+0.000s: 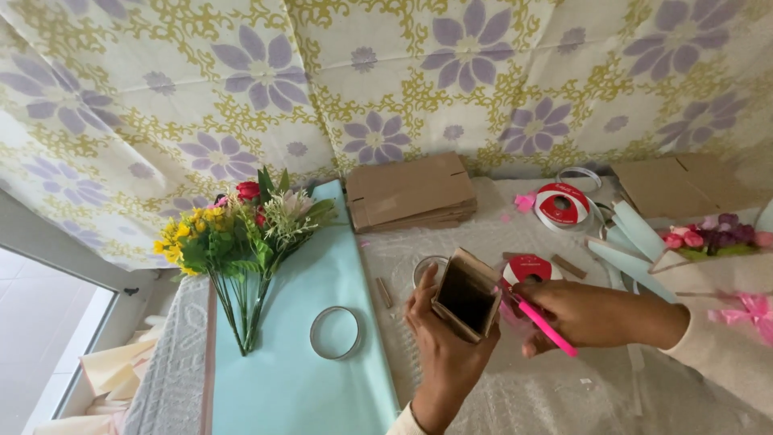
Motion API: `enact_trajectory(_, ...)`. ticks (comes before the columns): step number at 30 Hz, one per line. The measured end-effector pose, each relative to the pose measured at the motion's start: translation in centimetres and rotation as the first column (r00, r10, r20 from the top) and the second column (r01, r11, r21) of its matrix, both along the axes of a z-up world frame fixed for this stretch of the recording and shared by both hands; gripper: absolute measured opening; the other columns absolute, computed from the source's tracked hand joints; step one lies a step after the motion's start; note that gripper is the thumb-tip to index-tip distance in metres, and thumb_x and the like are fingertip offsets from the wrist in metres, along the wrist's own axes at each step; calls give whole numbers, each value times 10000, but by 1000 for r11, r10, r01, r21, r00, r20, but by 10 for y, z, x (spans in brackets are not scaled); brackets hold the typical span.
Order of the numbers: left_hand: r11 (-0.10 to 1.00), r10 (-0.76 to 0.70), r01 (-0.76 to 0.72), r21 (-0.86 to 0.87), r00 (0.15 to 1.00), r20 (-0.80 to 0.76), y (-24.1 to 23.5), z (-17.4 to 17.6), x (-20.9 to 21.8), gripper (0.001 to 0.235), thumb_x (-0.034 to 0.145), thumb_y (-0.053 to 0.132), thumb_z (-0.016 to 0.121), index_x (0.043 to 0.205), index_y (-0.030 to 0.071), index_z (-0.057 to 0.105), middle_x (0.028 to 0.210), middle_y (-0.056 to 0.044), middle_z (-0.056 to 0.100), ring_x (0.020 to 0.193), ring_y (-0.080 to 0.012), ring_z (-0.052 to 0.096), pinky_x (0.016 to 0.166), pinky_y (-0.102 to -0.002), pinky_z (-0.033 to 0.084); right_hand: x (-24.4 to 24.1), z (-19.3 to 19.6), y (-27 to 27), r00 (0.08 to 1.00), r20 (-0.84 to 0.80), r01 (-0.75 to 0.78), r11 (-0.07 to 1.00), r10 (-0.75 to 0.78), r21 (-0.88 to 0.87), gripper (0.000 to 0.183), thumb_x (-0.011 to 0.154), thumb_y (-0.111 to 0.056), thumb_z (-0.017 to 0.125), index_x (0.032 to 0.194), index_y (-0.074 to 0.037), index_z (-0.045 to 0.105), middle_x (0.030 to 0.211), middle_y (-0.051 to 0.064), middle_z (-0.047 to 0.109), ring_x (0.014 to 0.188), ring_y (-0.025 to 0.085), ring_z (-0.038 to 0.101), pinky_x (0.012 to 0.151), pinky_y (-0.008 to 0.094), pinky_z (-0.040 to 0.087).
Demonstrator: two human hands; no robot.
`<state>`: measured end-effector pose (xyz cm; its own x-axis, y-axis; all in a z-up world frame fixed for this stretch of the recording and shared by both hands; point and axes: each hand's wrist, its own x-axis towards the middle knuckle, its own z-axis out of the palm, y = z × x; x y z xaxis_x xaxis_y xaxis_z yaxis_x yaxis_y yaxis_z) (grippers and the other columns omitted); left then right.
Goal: The person assembles a small cardboard box by folding the flaps and securing them with clear tape. They use pink scissors to cut the tape and repeatedly press the tape onto the box edges to ensure it is sealed. The person also briefly handles a bouquet of artificial flowers on the table.
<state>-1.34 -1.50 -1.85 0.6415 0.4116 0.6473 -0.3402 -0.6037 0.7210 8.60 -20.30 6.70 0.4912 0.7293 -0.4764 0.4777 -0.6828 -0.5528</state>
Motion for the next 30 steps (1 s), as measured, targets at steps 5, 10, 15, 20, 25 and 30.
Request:
enact_trajectory(5, 1000, 18, -18, -19, 1000, 7, -7, -3, 2, 953, 658, 292, 935, 1389, 48, 374, 1359, -123, 619, 1178, -373, 582, 1029, -493, 374, 9, -17, -11, 990, 138, 39, 997, -30, -64, 663, 714, -821, 719, 949, -215, 586, 879, -29, 686, 798, 137, 657, 773, 309, 506)
enact_trajectory(10, 998, 65, -65, -16, 998, 19, -11, -2, 2, 929, 655, 332, 951, 1343, 50, 394, 1351, -129, 614, 1164, -358, 590, 1014, -505, 405, 8, -14, -13, 989, 128, 82, 996, -77, -36, 628, 740, -739, 819, 848, -181, 553, 715, -40, 597, 680, 102, 565, 690, 261, 491)
enact_trajectory(15, 999, 38, -38, 13, 999, 13, -12, -5, 0, 939, 654, 333, 970, 1343, 78, 384, 1363, -122, 611, 1175, -355, 594, 991, -502, 392, 7, -10, -14, 986, 108, 140, 985, -128, -105, 630, 693, -728, 871, 837, -179, 598, 692, -46, 592, 645, 95, 523, 641, 271, 451)
enact_trajectory(20, 998, 60, -60, -5, 998, 35, -12, -4, 0, 894, 679, 332, 960, 1310, 90, 374, 1351, -121, 623, 1152, -344, 600, 976, -491, 388, 11, -28, -25, 969, 191, 163, 986, -156, -24, 649, 684, -643, 1006, 719, -166, 567, 631, -42, 537, 612, 96, 462, 606, 283, 396)
enact_trajectory(25, 998, 53, -54, -25, 999, -10, -14, -8, -4, 895, 679, 329, 956, 1318, 99, 373, 1386, -114, 604, 1178, -344, 557, 958, -508, 397, 8, -22, -19, 981, 125, 142, 989, -146, 42, 640, 748, -556, 1021, 681, -138, 542, 582, -50, 468, 557, 86, 397, 551, 268, 372)
enact_trajectory(30, 1000, -30, 31, -5, 999, 45, -14, -10, -5, 791, 661, 195, 884, 1259, 94, 377, 1413, -163, 574, 1120, -345, 565, 966, -470, 368, 9, -15, -10, 964, 221, 163, 986, -150, -41, 692, 619, -732, 952, 680, -151, 580, 578, -21, 553, 585, 97, 474, 607, 283, 397)
